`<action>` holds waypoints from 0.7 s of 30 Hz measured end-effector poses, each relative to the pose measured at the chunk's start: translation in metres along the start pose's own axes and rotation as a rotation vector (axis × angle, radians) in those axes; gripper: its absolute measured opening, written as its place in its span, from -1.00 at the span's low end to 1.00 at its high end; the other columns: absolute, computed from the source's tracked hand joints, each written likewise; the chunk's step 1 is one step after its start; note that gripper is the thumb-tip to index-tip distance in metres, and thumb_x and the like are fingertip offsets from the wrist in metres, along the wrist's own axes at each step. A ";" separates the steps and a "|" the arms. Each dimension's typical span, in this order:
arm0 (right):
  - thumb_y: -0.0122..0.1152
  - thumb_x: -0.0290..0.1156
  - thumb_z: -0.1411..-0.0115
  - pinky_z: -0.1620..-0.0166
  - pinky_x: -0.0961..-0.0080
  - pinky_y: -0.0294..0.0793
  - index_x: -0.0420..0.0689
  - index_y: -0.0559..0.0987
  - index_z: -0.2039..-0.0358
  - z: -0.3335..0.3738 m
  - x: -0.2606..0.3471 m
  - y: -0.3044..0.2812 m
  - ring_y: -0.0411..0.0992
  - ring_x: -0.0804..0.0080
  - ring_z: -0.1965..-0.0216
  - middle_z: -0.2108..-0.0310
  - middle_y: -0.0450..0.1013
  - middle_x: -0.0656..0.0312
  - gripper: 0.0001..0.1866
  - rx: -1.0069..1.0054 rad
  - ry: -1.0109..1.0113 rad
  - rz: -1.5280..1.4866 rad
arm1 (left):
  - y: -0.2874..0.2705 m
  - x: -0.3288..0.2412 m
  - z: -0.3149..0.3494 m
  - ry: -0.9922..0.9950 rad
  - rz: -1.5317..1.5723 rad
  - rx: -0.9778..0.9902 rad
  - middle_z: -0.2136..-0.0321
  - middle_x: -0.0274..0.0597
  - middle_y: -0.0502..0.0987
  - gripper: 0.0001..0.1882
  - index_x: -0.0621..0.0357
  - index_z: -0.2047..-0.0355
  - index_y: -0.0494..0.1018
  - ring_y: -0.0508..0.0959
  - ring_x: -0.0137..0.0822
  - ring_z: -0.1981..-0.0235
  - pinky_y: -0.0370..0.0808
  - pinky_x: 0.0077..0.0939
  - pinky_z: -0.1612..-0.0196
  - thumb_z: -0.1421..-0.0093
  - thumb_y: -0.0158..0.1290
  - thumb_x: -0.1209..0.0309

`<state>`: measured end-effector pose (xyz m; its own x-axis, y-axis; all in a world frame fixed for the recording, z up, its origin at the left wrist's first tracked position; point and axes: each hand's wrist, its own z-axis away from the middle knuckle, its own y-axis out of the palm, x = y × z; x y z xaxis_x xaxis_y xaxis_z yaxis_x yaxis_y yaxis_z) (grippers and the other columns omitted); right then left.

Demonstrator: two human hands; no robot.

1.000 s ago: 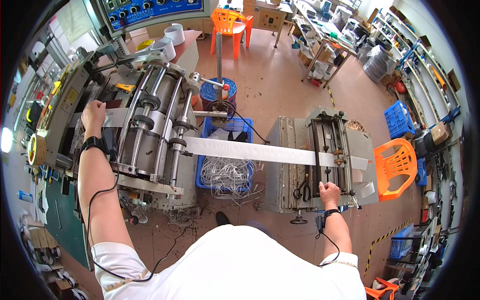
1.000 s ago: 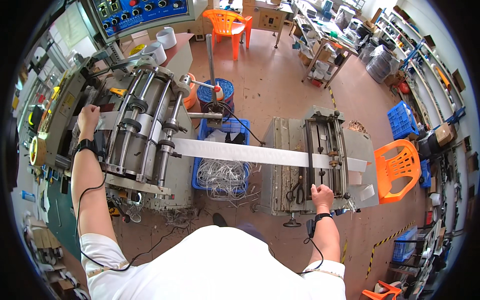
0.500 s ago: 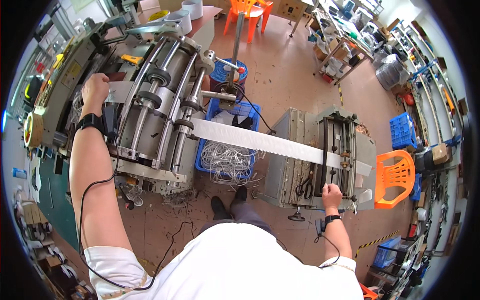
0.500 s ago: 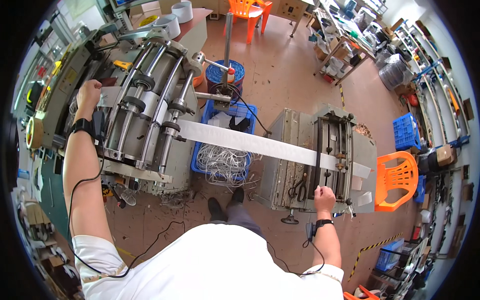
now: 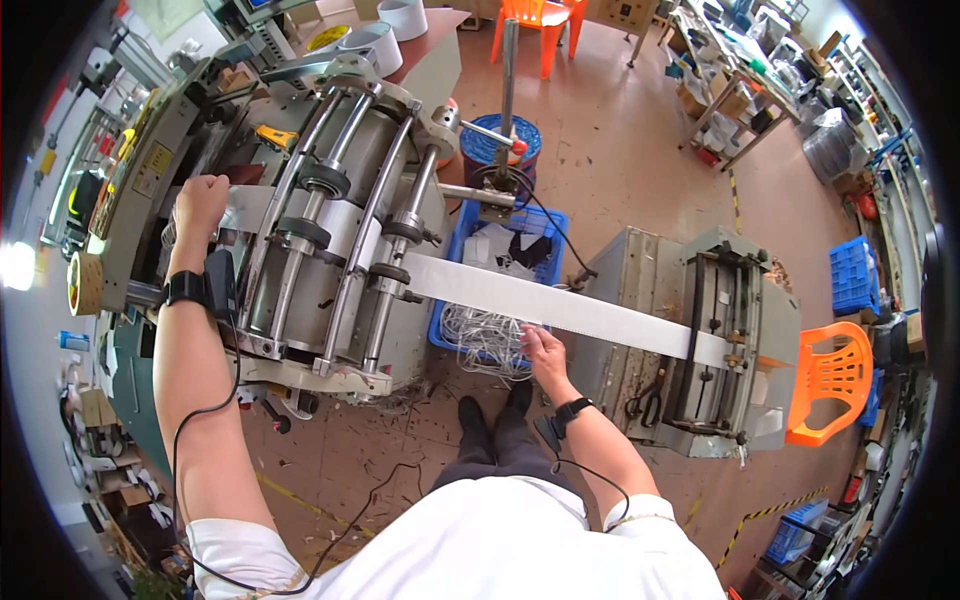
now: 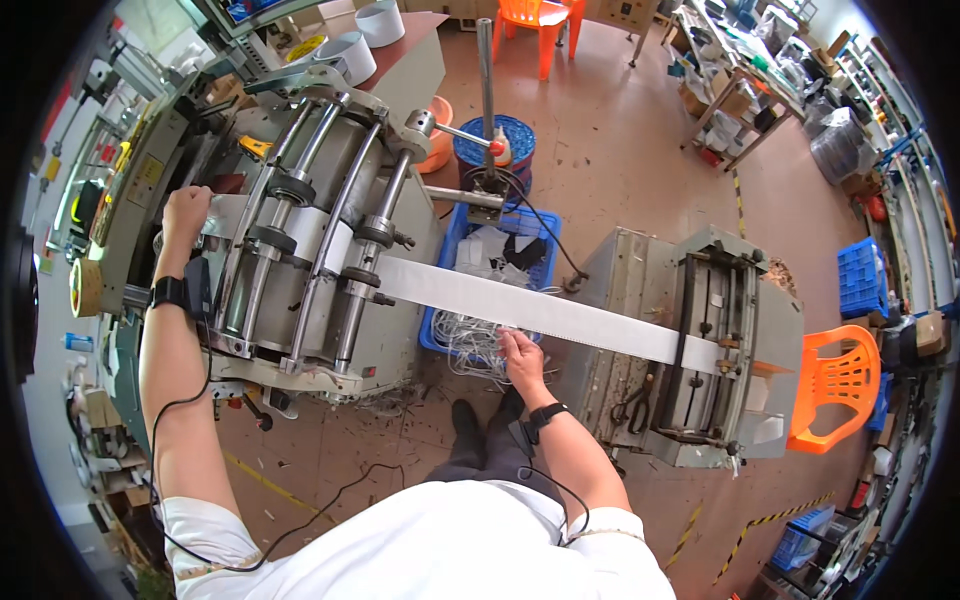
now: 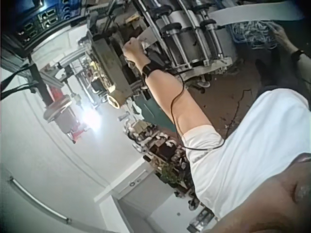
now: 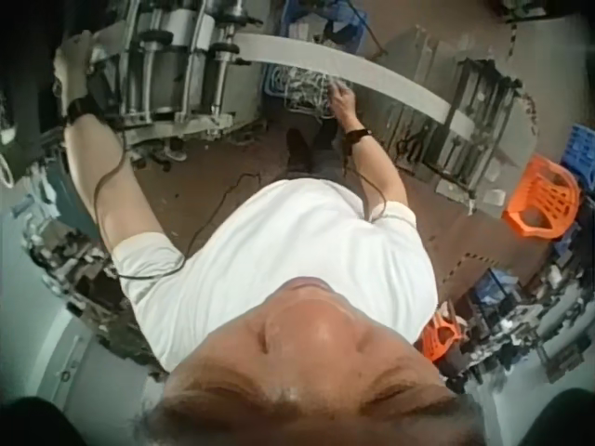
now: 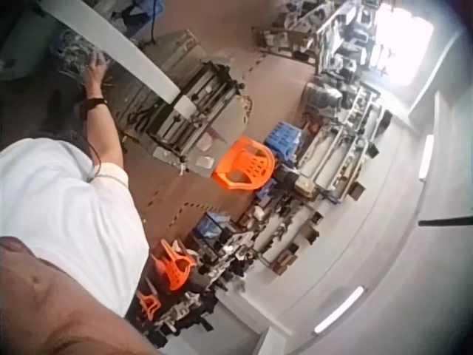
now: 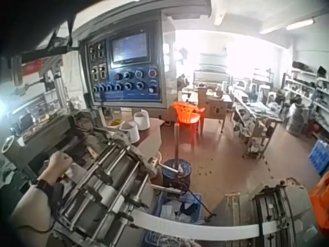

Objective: Operate an industrial machine to process a roll of material in a manufacturing setting.

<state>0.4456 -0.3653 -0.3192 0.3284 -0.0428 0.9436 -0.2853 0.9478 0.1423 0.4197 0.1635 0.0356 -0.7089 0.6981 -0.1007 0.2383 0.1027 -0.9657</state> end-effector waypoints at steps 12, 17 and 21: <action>0.08 -0.19 -0.13 0.08 0.12 0.47 -0.11 0.64 0.32 0.008 -0.077 0.025 0.49 -0.06 0.16 0.29 0.54 -0.06 -0.70 0.558 0.173 1.061 | 0.011 0.019 -0.003 0.075 0.087 -0.035 0.43 -0.16 0.64 -0.78 -0.04 0.34 0.64 0.63 -0.16 0.36 0.52 -0.32 0.26 -0.06 0.11 0.22; 0.12 -0.24 -0.11 0.07 0.14 0.48 -0.11 0.48 -0.01 -0.004 -0.039 -0.020 0.50 -0.02 0.15 0.28 0.54 -0.10 -0.55 0.203 0.131 1.199 | -0.003 0.003 0.010 -0.060 0.079 0.149 0.25 -0.15 0.63 -0.68 -0.23 0.20 0.64 0.61 -0.12 0.18 0.50 -0.29 0.13 -0.03 0.02 0.31; 0.19 -0.27 -0.09 0.01 0.22 0.47 -0.14 0.43 -0.08 -0.015 -0.037 -0.071 0.49 0.01 0.09 0.16 0.52 -0.10 -0.48 0.116 0.121 1.173 | 0.004 -0.002 0.011 -0.048 0.052 0.065 0.20 -0.07 0.61 -0.69 -0.29 0.24 0.65 0.58 -0.06 0.10 0.42 -0.17 -0.02 -0.05 -0.01 0.32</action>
<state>0.4675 -0.4265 -0.3690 -0.1069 0.8699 0.4815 -0.5467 0.3531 -0.7593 0.4149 0.1544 0.0289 -0.7283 0.6661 -0.1608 0.2330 0.0201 -0.9723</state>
